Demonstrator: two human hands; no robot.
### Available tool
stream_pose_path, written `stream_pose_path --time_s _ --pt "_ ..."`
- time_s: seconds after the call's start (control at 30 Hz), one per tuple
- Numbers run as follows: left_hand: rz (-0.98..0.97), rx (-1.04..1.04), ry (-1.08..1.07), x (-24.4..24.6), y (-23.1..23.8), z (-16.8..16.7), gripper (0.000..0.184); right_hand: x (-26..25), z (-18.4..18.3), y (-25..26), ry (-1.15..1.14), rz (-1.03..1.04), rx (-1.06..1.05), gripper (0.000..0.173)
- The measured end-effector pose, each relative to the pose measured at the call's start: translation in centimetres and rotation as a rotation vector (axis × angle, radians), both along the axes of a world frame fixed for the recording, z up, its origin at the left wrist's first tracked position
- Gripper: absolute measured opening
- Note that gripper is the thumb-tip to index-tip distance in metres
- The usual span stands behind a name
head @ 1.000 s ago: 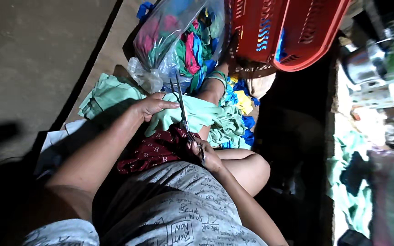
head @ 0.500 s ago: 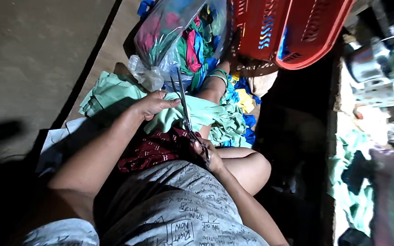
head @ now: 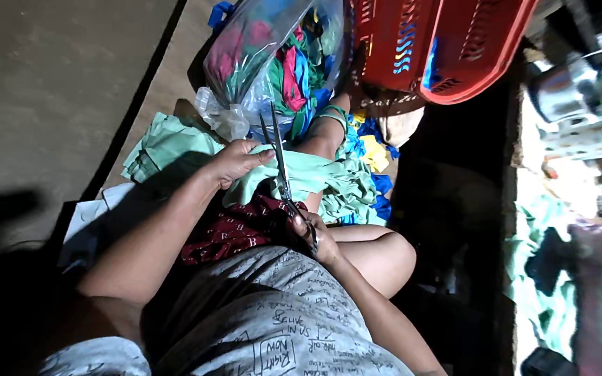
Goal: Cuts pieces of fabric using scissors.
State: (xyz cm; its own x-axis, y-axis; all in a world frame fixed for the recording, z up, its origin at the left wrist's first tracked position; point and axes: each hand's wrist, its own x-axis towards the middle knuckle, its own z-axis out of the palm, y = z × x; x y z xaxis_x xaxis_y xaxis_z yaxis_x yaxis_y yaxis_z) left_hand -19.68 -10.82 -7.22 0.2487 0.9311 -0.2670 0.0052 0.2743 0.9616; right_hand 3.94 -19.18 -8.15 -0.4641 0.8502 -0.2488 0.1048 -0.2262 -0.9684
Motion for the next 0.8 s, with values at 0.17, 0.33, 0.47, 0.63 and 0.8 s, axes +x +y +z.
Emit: stream_pose_path --time_s 0.17,0.33,0.47,0.63,0.8 --pt "-0.06 0.007 -0.044 0.5 -0.5 0.1 0.013 0.0 0.4 0.8 -0.052 0.135 -0.054 0.075" --pt "-0.082 -0.004 -0.033 0.1 -0.7 0.8 0.016 -0.2 -0.1 0.4 0.003 0.026 -0.016 0.059" --pt "-0.044 0.015 -0.002 0.5 -0.6 0.1 0.017 -0.1 -0.1 0.3 0.058 -0.001 -0.03 0.037" --pt "-0.131 -0.018 -0.001 0.3 -1.0 0.0 0.016 0.1 0.3 0.9 -0.108 0.177 -0.009 0.059" --pt "-0.134 0.002 0.051 -0.3 -1.0 0.2 0.015 0.1 -0.7 1.0 0.021 0.073 -0.041 0.057"
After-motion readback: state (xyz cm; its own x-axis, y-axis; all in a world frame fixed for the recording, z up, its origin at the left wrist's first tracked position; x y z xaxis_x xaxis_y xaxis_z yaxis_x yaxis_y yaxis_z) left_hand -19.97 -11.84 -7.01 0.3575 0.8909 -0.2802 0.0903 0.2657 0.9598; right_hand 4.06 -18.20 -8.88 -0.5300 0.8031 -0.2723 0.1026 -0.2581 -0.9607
